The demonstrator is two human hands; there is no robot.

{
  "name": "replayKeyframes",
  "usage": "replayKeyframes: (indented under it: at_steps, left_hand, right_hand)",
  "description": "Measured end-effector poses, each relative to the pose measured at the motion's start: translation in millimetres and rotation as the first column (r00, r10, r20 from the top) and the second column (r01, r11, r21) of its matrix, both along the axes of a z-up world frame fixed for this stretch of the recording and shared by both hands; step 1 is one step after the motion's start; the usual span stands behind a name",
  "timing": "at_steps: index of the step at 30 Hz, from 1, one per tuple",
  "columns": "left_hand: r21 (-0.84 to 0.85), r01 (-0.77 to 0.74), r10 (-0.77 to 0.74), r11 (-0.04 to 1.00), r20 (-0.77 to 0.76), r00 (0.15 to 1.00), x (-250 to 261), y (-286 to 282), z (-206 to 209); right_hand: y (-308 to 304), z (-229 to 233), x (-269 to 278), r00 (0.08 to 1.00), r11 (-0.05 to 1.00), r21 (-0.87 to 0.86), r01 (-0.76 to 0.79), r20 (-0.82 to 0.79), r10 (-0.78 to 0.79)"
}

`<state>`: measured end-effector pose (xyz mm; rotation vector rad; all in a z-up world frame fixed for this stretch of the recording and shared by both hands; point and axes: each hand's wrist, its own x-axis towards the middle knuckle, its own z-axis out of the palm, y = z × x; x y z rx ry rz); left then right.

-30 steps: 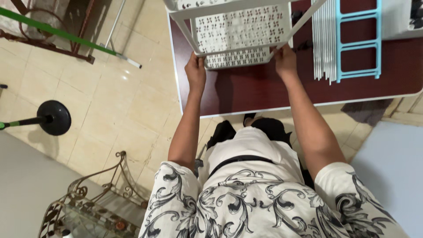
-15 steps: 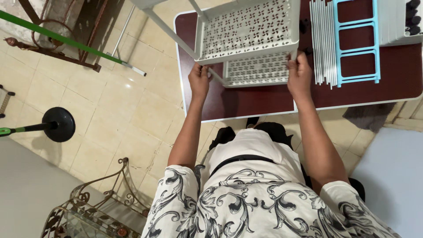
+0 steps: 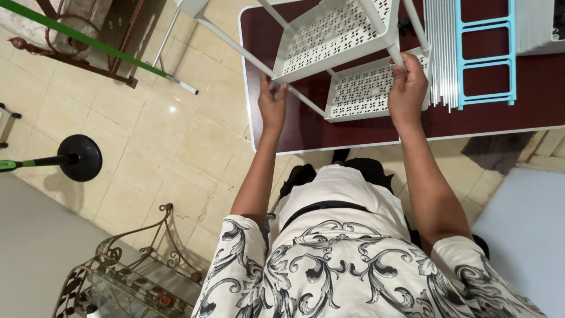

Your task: The person assembles a white metal shelving unit by hand. They attach perforated shelves to vertical supports, insert horizontal crossbars, and secure the structure. The person then places black caster wheels onto the bottom of the frame.

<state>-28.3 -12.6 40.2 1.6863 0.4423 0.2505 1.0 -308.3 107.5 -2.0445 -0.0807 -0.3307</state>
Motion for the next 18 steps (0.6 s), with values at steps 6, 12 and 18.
replayKeyframes:
  at_steps: [6, 12, 18]
  left_hand:
    - [0.593, -0.041, -0.124, 0.804, 0.235, 0.964, -20.8, 6.3, 87.2]
    - [0.833, -0.019, -0.345, 0.553, 0.249, 0.905, -3.4, 5.2, 132.3]
    - [0.948, -0.032, -0.519, 0.316, 0.201, 0.831, 23.3, -0.4, 136.3]
  right_hand:
    - [0.1, 6.4, -0.8, 0.996, 0.998, -0.062, 0.004, 0.090, 0.002]
    - [-4.7, 18.6, -2.2, 0.987, 0.947, -0.315, 0.063, 0.160, -0.012]
    - [-9.2, 25.9, -8.9, 0.987, 0.907, -0.414, 0.076, 0.161, -0.009]
